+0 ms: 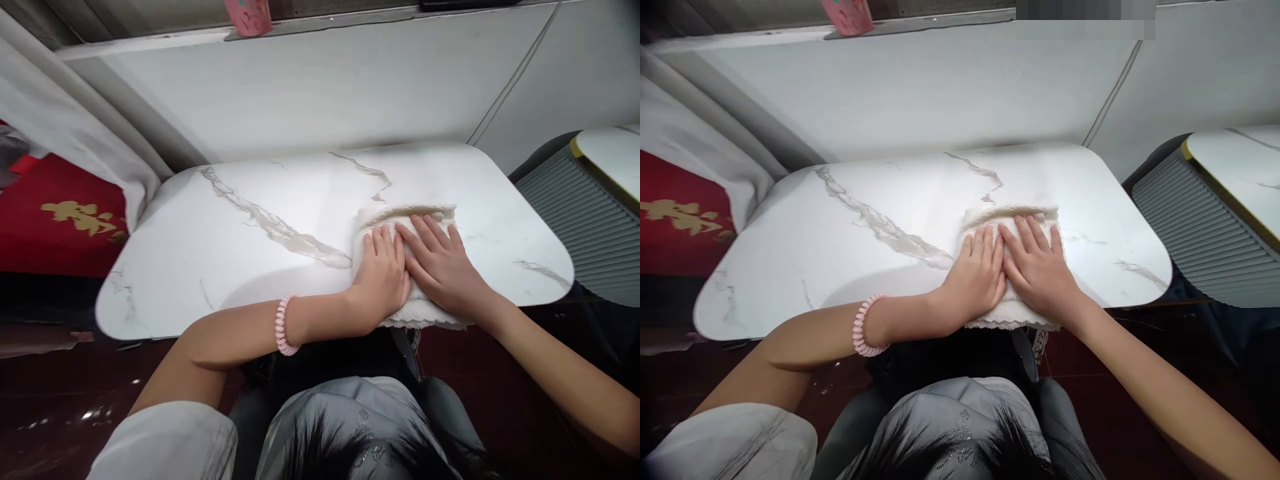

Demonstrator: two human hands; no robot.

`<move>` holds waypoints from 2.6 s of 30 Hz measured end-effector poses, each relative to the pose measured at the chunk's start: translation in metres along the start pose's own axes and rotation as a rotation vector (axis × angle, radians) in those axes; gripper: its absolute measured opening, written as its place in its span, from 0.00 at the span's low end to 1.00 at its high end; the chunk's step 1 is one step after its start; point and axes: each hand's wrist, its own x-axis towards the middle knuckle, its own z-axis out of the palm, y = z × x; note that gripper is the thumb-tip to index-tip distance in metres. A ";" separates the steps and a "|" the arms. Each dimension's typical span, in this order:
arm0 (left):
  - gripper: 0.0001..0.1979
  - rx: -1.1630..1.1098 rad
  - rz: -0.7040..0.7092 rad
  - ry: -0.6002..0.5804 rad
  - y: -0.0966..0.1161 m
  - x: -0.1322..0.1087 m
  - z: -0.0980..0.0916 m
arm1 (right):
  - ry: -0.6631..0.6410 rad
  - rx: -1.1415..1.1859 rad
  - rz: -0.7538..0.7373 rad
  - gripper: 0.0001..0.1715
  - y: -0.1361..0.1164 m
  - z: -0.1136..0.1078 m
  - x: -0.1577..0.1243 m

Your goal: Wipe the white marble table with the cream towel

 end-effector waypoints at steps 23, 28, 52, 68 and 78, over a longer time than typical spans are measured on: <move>0.27 -0.356 -0.309 0.163 -0.207 0.066 0.058 | 0.022 0.116 0.079 0.34 -0.072 0.024 0.225; 0.28 -0.305 -0.210 0.099 -0.161 0.007 0.046 | -0.037 0.048 0.041 0.34 -0.091 0.014 0.149; 0.30 -0.133 -0.344 -0.067 -0.293 -0.060 0.065 | 0.136 0.173 -0.177 0.34 -0.213 0.039 0.236; 0.29 -0.205 -0.365 -0.030 -0.321 -0.006 0.068 | 0.163 0.209 -0.128 0.29 -0.186 0.044 0.286; 0.29 -0.142 -0.382 0.055 -0.238 -0.189 0.057 | -0.007 0.317 -0.477 0.38 -0.257 0.023 0.140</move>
